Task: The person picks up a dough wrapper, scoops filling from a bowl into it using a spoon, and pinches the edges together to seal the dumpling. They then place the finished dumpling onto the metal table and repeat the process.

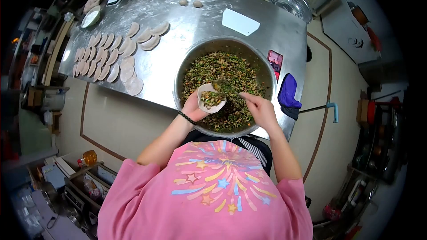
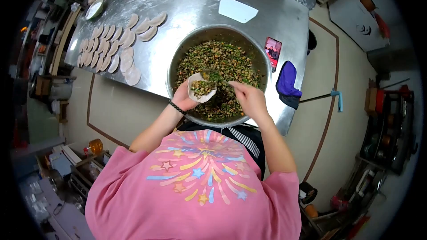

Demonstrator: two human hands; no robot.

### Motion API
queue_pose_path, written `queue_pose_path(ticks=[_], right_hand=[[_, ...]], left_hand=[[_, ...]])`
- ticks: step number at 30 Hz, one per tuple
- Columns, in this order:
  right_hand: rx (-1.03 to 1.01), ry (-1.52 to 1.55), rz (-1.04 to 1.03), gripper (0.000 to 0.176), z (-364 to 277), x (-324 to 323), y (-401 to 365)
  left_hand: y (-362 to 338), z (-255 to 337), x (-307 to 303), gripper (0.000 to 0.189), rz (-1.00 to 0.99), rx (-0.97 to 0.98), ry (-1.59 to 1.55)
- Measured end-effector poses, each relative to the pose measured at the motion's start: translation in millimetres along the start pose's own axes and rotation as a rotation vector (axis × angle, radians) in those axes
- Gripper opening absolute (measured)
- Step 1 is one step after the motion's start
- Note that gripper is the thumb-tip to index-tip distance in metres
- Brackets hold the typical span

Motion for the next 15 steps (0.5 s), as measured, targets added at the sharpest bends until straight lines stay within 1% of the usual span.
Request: queue_pose_path(ticks=[1, 3, 4, 5, 7, 9, 11, 13, 14, 15], right_hand=[[-0.006, -0.002, -0.01, 0.027, -11, 1, -2], [-0.175, -0.362, 0.061, 0.03, -28, -2, -3], [-0.216, -0.35, 0.096, 0.034, -31, -5, -2], [-0.22, -0.353, 0.095, 0.034, -32, -7, -1], [-0.376, -0.46, 0.046, 0.035, -37, -13, -2], [-0.387, -0.465, 0.087, 0.036, -49, -23, -4], [-0.402, -0.468, 0.125, 0.037, -61, -33, -6], [-0.457, -0.474, -0.061, 0.039, -70, -42, -8], [-0.491, -0.534, -0.103, 0.039, -73, -42, -9], [-0.487, -0.536, -0.098, 0.039, -74, -40, -8]], left_hand=[[0, 1, 9, 0.039, -0.062, 0.003, 0.039], [4, 2, 25, 0.038, -0.083, -0.036, 0.03], [5, 4, 28, 0.038, -0.089, -0.032, 0.027], [6, 5, 30, 0.038, -0.113, -0.058, 0.027], [8, 7, 34, 0.038, -0.137, -0.086, 0.028], [8, 9, 41, 0.038, -0.211, -0.126, 0.044], [6, 10, 46, 0.038, -0.199, -0.125, 0.049], [5, 11, 48, 0.038, -0.185, -0.126, 0.055], [6, 11, 49, 0.036, -0.181, -0.13, 0.054], [6, 11, 52, 0.035, -0.177, -0.139, 0.055]])
Point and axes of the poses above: each hand's wrist, its own y-axis towards the middle knuckle, its own x-axis out of the palm, z = x × y, the point moved 1 cm from there along y, towards the middle knuckle, and after that the axes turned 6 degrees about y, right-handed, at the moved point
